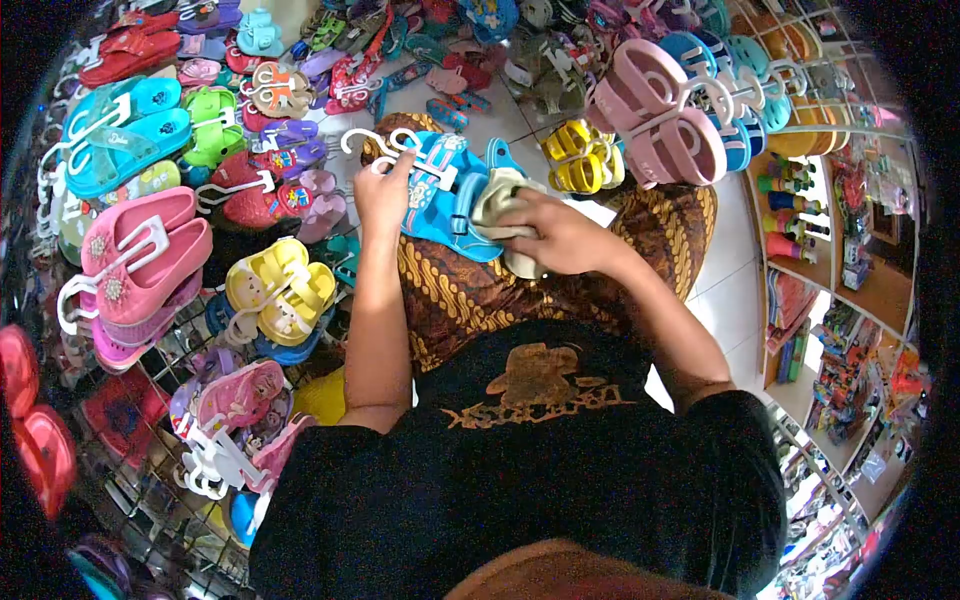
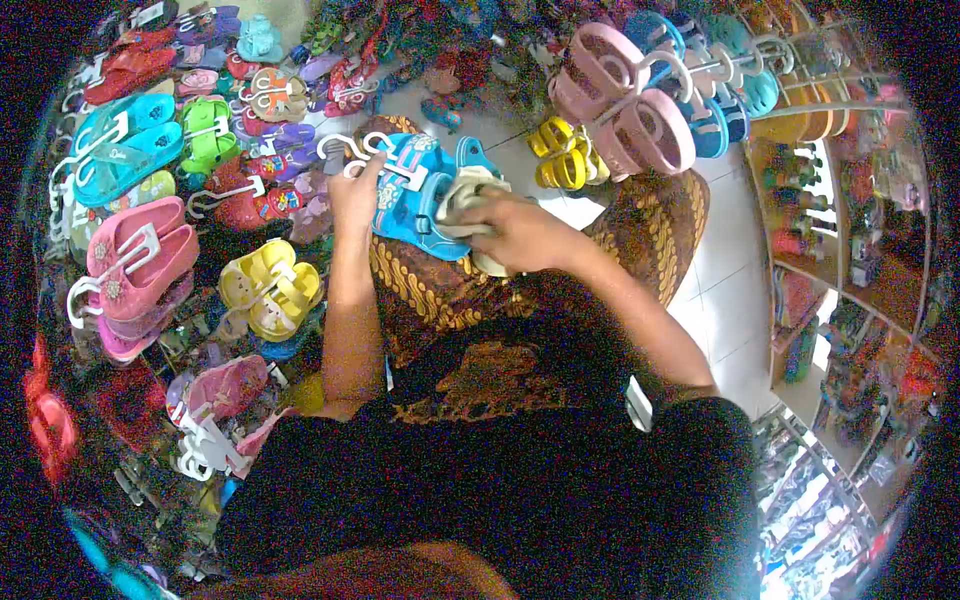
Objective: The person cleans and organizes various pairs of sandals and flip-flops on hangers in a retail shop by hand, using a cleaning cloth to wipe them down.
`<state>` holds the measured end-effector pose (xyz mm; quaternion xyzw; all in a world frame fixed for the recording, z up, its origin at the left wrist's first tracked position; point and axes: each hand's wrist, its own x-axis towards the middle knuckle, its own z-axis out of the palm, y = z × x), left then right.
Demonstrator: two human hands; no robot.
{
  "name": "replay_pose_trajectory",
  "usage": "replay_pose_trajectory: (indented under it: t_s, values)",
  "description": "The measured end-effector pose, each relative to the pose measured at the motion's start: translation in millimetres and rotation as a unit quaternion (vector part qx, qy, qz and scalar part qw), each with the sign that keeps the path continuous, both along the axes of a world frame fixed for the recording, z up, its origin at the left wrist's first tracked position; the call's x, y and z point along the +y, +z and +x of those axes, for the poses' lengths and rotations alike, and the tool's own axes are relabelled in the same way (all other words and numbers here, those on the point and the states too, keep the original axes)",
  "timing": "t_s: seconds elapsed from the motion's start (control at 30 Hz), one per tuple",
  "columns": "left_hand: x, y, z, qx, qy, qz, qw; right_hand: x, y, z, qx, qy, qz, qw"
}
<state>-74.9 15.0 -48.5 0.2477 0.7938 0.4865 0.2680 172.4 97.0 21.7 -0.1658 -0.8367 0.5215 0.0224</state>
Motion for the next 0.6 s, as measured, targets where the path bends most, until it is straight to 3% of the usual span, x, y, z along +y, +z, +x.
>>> replay_pose_trajectory:
  t_s: [0.03,0.07,0.1,0.17,0.2,0.3,0.37,0.5,0.6]
  values:
    - [1.3,0.5,0.6,-0.008,0.019,0.006,1.000,3.1,-9.1,6.0,0.023,-0.038,-0.055,0.997]
    - [1.7,0.1,0.7,-0.018,0.041,0.012,0.999,5.3,-13.8,13.3,0.030,-0.113,-0.195,0.974]
    - [1.1,0.7,1.5,-0.028,0.065,0.016,0.997,5.0,-16.5,21.1,-0.018,-0.225,-0.222,0.948]
    - [-0.4,2.8,3.0,-0.055,0.085,0.042,0.994,-0.2,-23.7,23.5,0.090,-0.394,-0.263,0.876]
    - [-1.2,6.6,4.7,-0.069,0.094,0.054,0.992,-1.2,-19.7,26.8,0.073,-0.415,-0.256,0.870]
    - [-3.5,-2.1,2.0,-0.026,0.094,0.055,0.994,-8.5,-19.8,32.9,0.027,-0.332,0.106,0.937]
    - [-3.2,-11.6,0.7,0.002,0.091,0.037,0.995,-24.4,-7.9,30.9,-0.019,-0.297,0.195,0.934]
    - [0.4,-11.8,-1.2,0.049,0.074,-0.025,0.996,-52.5,-9.2,17.1,-0.079,-0.279,0.243,0.926]
    - [6.3,-10.6,1.4,0.088,0.069,-0.036,0.993,-63.3,-13.4,9.1,-0.058,-0.247,0.297,0.921]
